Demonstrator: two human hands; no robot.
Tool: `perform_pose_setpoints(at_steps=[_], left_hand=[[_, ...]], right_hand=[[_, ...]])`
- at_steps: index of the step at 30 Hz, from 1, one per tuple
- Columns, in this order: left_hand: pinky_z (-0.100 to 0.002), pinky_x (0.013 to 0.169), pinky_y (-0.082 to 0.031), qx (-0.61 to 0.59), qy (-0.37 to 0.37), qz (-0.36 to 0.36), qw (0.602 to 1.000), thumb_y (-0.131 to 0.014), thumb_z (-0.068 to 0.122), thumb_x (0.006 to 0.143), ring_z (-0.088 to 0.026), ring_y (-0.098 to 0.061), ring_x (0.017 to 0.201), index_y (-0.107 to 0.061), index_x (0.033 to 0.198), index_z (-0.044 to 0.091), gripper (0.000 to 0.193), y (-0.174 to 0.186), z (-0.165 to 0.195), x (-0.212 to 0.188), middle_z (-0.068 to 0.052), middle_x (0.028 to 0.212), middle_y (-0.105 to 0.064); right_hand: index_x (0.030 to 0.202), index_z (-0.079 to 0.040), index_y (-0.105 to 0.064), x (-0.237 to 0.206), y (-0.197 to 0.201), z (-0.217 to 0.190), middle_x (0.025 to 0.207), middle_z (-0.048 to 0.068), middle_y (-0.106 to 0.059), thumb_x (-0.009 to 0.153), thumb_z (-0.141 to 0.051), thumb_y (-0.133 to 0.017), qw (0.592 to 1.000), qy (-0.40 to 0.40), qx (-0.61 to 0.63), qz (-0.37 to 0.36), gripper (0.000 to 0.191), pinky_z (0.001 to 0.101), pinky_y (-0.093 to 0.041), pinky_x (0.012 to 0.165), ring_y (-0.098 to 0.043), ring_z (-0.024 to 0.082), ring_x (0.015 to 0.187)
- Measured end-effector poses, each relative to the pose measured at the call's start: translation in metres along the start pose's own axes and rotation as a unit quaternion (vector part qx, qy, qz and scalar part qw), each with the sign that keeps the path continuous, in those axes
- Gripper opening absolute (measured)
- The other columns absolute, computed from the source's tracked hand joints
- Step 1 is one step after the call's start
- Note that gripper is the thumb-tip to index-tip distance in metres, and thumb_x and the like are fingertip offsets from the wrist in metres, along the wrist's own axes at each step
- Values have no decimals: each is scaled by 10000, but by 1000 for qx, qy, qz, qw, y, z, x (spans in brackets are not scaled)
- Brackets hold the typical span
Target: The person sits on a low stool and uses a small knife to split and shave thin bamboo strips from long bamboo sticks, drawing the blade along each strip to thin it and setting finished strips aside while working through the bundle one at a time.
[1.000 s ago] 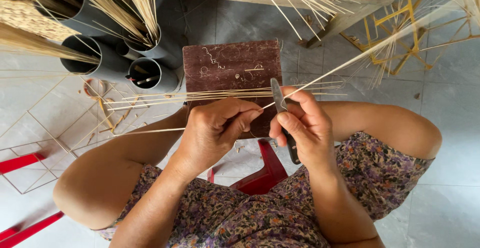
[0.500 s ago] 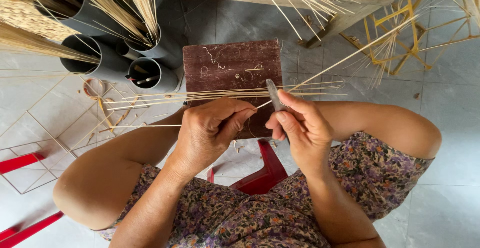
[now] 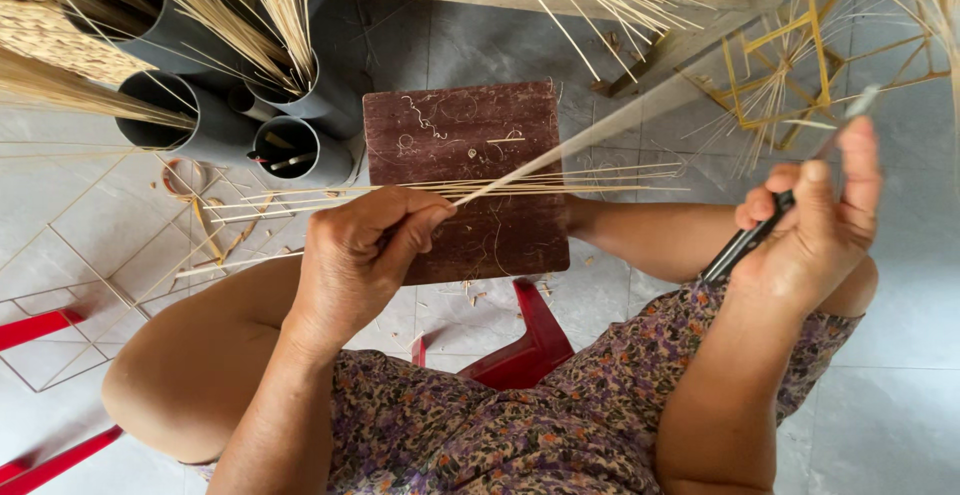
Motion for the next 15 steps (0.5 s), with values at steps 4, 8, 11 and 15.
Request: perform_pose_setpoints(at_steps=[4, 8, 11, 15], left_hand=[[-228, 569, -520, -15, -11, 11, 1000, -741, 76, 963, -52, -624, 637, -763, 1010, 34, 67, -3, 1, 1, -23, 741, -696], [-228, 556, -525, -19, -19, -7, 1000, -735, 90, 960, -56, -646, 638, -772, 1019, 47, 81, -16, 2, 4, -27, 759, -719], [-227, 591, -568, -52, -37, -48, 997, -714, 96, 958, -59, -695, 690, -755, 1064, 44, 125, -30, 4, 4, -37, 859, -755], [-236, 549, -577, -57, 37, -105, 992, -692, 130, 960, -80, -697, 636, -743, 1161, 74, 215, -30, -11, 1, -21, 830, -779]], right_hand=[[1599, -61, -491, -17, -20, -1, 827, 101, -622, 1189, -22, -600, 998, 16, -5, -54, 426, 264, -446, 518, -539, 132, 596], [1581, -55, -491, -60, -74, 30, 978, 57, -694, 1080, -30, -564, 976, -72, -60, -198, 507, 257, -454, 497, -542, 95, 557], [1543, -52, -521, -83, -106, 46, 800, 102, -670, 1090, -41, -563, 942, -95, -84, -311, 455, 260, -467, 554, -567, 107, 592], [1392, -22, -523, -66, -104, 50, 978, 150, -712, 1034, -71, -585, 956, -115, -37, -267, 366, 285, -491, 474, -583, 133, 561]])
Point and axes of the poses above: each hand's wrist, its own x-axis towards the middle knuckle, its own y-axis out of the back of the hand, z = x × y, the point moved 6 cm from there along x, towards the middle knuckle
